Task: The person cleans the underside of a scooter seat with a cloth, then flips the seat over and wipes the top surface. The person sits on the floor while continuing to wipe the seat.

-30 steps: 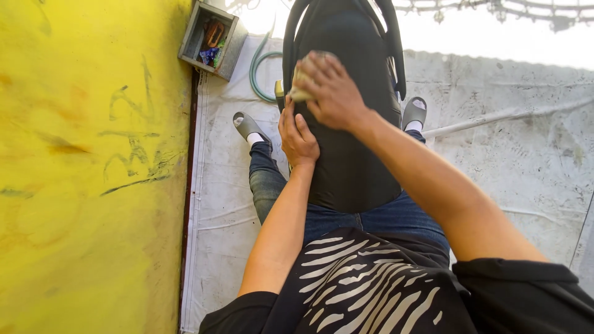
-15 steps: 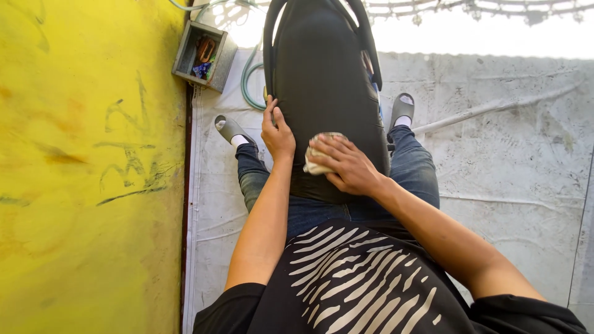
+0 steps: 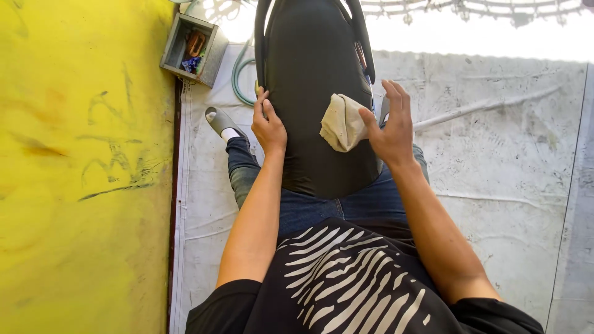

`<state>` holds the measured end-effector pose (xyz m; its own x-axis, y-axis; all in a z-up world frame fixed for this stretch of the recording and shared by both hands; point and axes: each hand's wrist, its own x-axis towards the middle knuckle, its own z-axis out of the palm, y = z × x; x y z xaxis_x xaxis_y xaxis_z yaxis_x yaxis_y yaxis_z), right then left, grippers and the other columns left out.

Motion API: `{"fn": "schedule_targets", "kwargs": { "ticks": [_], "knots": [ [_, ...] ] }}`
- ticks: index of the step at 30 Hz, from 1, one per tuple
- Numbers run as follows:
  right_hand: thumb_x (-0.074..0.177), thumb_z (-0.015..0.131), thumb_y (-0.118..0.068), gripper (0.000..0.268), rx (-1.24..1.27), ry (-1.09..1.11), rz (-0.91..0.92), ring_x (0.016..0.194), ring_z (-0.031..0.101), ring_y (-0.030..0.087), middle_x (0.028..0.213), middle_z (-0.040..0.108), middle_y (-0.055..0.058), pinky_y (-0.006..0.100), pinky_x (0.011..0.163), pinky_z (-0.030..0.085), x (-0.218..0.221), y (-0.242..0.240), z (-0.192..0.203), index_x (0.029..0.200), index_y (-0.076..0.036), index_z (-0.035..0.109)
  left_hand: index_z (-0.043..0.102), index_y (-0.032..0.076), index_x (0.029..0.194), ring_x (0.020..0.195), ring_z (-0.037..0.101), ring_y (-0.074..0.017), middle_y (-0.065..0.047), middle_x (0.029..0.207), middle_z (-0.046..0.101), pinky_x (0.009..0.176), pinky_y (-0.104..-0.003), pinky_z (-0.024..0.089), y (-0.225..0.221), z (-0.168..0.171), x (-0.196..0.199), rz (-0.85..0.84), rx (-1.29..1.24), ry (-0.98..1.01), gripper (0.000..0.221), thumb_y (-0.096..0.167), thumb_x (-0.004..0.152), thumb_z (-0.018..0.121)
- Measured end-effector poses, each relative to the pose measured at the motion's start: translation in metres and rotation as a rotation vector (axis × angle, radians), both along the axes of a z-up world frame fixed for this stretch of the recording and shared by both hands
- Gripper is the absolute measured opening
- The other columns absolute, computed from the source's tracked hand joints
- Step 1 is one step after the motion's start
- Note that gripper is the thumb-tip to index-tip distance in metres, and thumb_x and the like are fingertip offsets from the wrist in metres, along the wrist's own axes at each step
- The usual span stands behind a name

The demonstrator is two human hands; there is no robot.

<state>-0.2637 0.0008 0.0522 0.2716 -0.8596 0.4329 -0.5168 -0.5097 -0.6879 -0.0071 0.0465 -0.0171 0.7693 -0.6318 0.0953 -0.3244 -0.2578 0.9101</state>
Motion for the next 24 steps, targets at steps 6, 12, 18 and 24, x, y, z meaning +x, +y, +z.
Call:
{"fn": "schedule_targets", "kwargs": {
  "ticks": [6,12,18,24],
  "knots": [
    [0.094,0.065,-0.065,0.081,-0.036,0.395,0.251,0.154,0.011,0.047,0.169,0.019,0.022,0.059,0.124,0.009,0.033,0.037,-0.017,0.158,-0.019,0.047,0.068,0.023,0.129,0.129,0.06,-0.029,-0.001,0.144,0.062,0.099,-0.041,0.058,0.003,0.006,0.0,-0.026,0.0,0.047,0.031,0.025,0.108,0.046],
    [0.108,0.051,-0.048,0.057,-0.213,0.483,0.22,0.155,0.015,0.042,0.17,0.021,0.016,0.056,0.123,0.017,0.058,-0.012,-0.051,0.159,-0.024,0.048,0.068,0.018,0.129,0.13,0.06,-0.0321,-0.005,0.145,0.062,0.099,-0.043,0.057,0.004,0.015,-0.005,-0.024,0.01,0.078,0.03,0.022,0.106,0.047],
    [0.113,0.071,-0.027,0.052,-0.25,0.473,0.194,0.156,0.01,0.036,0.17,0.011,0.01,0.054,0.127,0.021,0.112,-0.115,-0.036,0.161,-0.013,0.056,0.066,0.002,0.124,0.126,0.065,-0.0301,-0.011,0.143,0.063,0.1,-0.034,0.052,0.003,0.016,-0.002,-0.059,-0.004,-0.076,0.035,0.02,0.105,0.043],
    [0.11,0.064,-0.023,0.047,-0.164,0.451,0.114,0.134,0.038,0.05,0.152,0.042,0.022,0.06,0.113,0.023,0.171,-0.175,-0.022,0.152,-0.009,0.051,0.066,0.004,0.122,0.127,0.065,-0.0289,-0.009,0.142,0.064,0.102,-0.035,0.052,0.0,0.025,-0.005,-0.045,-0.029,-0.056,0.032,0.018,0.104,0.044]
  ]
}}
